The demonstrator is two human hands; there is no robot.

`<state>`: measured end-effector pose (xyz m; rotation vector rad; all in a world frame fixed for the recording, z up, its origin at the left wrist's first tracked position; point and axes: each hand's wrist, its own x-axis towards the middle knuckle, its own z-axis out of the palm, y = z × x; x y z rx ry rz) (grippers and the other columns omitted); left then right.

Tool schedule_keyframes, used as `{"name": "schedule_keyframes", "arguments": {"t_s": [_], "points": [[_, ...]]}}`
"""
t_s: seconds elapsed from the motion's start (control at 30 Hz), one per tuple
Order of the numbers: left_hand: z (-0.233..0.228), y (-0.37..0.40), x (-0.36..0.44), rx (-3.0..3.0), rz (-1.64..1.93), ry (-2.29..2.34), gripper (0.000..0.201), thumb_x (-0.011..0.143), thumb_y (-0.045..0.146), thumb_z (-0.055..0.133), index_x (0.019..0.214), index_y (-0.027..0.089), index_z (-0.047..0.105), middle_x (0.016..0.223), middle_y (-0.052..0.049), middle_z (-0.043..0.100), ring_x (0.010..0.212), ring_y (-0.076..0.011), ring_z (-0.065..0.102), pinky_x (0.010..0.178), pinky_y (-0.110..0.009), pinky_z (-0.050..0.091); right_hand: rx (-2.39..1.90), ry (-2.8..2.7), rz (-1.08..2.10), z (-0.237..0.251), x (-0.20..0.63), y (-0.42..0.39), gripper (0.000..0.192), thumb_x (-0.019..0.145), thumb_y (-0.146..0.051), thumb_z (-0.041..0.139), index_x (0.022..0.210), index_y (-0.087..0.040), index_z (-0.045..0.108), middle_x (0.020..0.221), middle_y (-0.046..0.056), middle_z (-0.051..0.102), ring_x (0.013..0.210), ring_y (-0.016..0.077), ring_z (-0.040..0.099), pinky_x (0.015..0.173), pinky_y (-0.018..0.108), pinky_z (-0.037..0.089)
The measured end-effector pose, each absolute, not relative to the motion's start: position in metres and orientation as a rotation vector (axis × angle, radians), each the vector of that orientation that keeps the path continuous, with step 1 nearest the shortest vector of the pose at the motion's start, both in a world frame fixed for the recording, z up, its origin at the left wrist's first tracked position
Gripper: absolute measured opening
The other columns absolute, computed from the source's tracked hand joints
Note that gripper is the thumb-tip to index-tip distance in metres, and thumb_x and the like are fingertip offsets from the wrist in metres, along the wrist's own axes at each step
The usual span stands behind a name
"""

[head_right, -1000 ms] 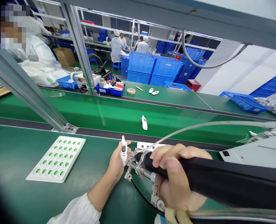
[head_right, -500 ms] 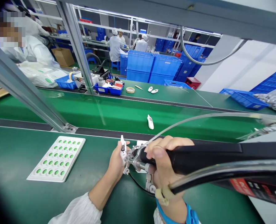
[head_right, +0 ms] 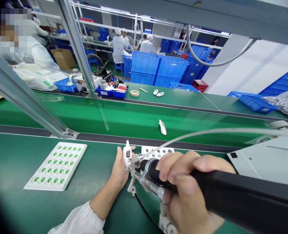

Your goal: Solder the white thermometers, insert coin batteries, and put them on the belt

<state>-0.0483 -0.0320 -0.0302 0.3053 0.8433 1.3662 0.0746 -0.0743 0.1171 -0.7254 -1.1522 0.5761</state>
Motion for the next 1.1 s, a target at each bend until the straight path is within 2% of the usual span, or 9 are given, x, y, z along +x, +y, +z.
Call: {"name": "schedule_keyframes", "arguments": {"t_s": [0.07,0.17,0.47,0.87,1.1], "points": [[-0.032,-0.032,-0.048,0.303,1.366,0.826,0.068,0.077,0.075,0.051,0.102,0.013,0.062,0.056,0.003,0.054,0.041,-0.0098,0.043,0.041,-0.023,0.033,-0.644,-1.118,0.629,0.122,0.062,-0.072,0.021,0.083,-0.018,0.067,0.092,-0.025,0.050,0.062,-0.007,0.050,0.050,0.0135,0.049,0.051,0.035,0.045],[-0.035,-0.032,-0.047,0.304,1.359,0.816,0.068,0.077,0.076,0.051,0.102,0.013,0.062,0.057,0.002,0.055,0.043,-0.0107,0.044,0.042,-0.023,0.033,-0.619,-1.104,0.655,0.123,0.056,-0.070,0.020,0.083,-0.020,0.069,0.092,-0.024,0.052,0.062,-0.007,0.053,0.050,0.0139,0.050,0.050,0.035,0.045],[-0.037,-0.033,-0.048,0.279,1.341,0.795,0.071,0.075,0.077,0.053,0.105,0.014,0.061,0.059,0.003,0.053,0.046,-0.0095,0.042,0.045,-0.022,0.031,-0.576,-1.127,0.607,0.113,0.055,-0.062,0.017,0.082,-0.014,0.061,0.093,-0.021,0.050,0.063,-0.006,0.052,0.050,0.0147,0.052,0.048,0.036,0.045],[-0.032,-0.035,-0.047,0.334,1.327,0.823,0.072,0.075,0.078,0.051,0.106,0.014,0.062,0.058,0.004,0.051,0.045,-0.0098,0.042,0.045,-0.023,0.032,-0.614,-1.162,0.632,0.118,0.057,-0.067,0.017,0.084,-0.018,0.065,0.094,-0.023,0.051,0.063,-0.006,0.052,0.052,0.0150,0.053,0.051,0.036,0.047],[-0.034,-0.036,-0.049,0.338,1.296,0.885,0.077,0.070,0.082,0.051,0.105,0.014,0.062,0.057,0.004,0.052,0.044,-0.0099,0.044,0.043,-0.022,0.034,-0.607,-1.161,0.654,0.115,0.056,-0.063,0.020,0.082,-0.009,0.061,0.090,-0.023,0.049,0.062,-0.007,0.054,0.050,0.0146,0.054,0.049,0.035,0.047]]}}
